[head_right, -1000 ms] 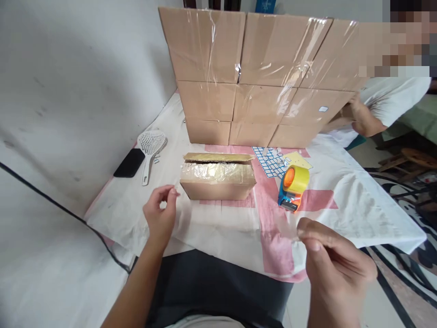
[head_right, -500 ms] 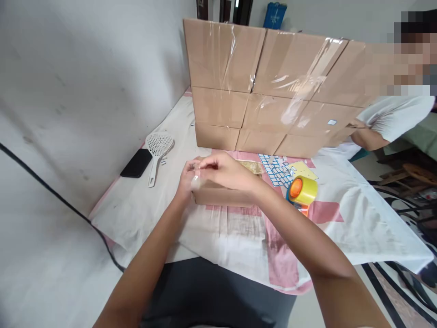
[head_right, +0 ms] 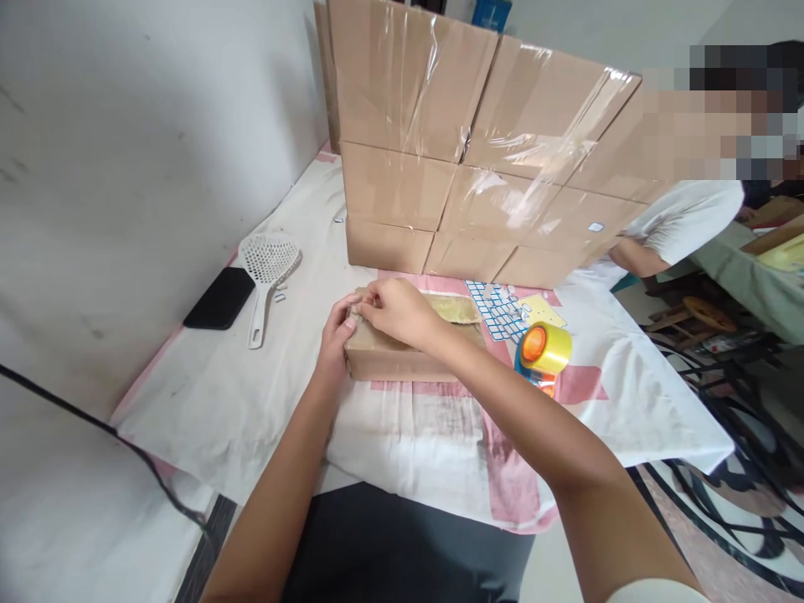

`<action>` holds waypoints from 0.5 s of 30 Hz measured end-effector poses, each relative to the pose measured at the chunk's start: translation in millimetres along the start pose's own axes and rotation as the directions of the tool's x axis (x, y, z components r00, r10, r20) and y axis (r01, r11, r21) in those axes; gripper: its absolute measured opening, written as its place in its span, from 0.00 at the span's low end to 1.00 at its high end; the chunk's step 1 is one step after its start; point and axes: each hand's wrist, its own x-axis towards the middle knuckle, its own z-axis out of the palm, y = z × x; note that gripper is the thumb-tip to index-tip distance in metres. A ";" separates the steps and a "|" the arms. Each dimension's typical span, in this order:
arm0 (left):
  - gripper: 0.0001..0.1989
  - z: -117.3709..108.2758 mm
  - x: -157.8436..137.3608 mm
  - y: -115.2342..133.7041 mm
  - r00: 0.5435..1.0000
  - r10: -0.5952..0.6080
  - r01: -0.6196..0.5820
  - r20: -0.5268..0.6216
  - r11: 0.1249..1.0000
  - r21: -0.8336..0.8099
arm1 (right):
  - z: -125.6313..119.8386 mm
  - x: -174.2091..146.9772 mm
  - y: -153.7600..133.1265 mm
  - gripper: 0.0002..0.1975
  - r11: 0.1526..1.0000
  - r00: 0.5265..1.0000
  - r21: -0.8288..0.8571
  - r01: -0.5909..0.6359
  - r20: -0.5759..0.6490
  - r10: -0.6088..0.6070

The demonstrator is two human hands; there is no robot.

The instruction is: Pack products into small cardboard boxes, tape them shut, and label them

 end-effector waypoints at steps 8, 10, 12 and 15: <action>0.21 3.1 -4.4 6.5 0.998 -0.048 0.046 -0.032 0.997 -0.057 | -3.7 -1.2 -6.3 0.23 0.944 0.978 -0.288 -0.160 -0.178 0.111; 0.26 4.7 -7.8 5.5 0.997 -0.061 0.057 -0.055 0.996 -0.070 | -13.9 6.7 5.8 0.31 0.899 0.951 -0.341 -0.276 -0.229 0.206; 0.34 5.2 -9.9 6.8 0.991 -0.108 0.100 -0.084 0.991 -0.093 | -24.0 14.5 22.3 0.29 0.848 0.932 -0.394 -0.356 -0.223 0.287; 0.37 2.0 -9.8 14.3 0.984 -0.153 0.145 -0.095 0.986 -0.086 | -38.5 18.0 46.8 0.25 0.799 0.909 -0.436 -0.415 -0.174 0.378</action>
